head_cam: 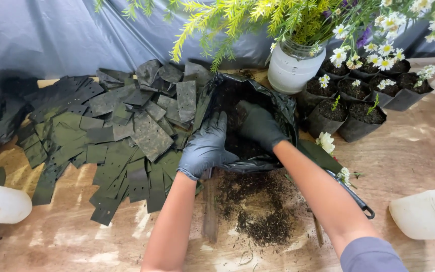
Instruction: Filling a nursery bag with soil, planting a sprig, and watering it using a spray bottle.
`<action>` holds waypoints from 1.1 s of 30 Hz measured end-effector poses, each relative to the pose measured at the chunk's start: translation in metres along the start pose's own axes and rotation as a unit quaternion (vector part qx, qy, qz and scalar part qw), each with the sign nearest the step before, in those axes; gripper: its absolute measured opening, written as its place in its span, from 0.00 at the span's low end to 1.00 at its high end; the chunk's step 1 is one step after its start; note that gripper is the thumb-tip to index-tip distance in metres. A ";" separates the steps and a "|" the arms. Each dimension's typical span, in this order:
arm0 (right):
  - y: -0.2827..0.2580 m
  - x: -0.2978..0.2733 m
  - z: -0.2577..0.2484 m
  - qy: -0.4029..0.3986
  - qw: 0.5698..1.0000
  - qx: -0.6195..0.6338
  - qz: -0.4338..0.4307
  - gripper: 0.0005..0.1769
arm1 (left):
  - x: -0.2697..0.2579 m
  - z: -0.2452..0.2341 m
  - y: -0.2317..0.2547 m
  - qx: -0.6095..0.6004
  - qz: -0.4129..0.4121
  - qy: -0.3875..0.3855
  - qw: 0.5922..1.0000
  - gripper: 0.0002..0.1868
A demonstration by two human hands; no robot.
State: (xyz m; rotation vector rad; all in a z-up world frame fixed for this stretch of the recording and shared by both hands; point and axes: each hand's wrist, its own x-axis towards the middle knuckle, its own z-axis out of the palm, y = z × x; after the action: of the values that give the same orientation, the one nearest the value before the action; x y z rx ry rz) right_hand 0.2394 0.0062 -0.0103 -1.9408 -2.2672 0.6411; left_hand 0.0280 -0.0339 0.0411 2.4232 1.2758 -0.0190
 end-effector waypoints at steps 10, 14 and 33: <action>-0.006 -0.017 -0.074 0.119 0.860 0.493 0.049 0.41 | 0.041 0.011 0.008 -0.024 -0.002 0.068 0.997 0.65; 0.024 0.006 -0.034 0.025 0.962 0.273 0.016 0.48 | 0.060 -0.011 0.010 -0.058 0.043 -0.006 0.997 0.75; 0.023 -0.001 0.019 -0.021 0.998 0.030 0.049 0.83 | 0.076 0.012 -0.002 0.063 0.098 -0.086 0.989 0.64</action>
State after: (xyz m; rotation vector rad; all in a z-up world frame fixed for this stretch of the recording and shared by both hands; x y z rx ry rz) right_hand 0.2543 0.0023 -0.0356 -2.0407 -2.1610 0.7591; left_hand 0.0723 0.0230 0.0146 2.5803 0.9838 -0.2559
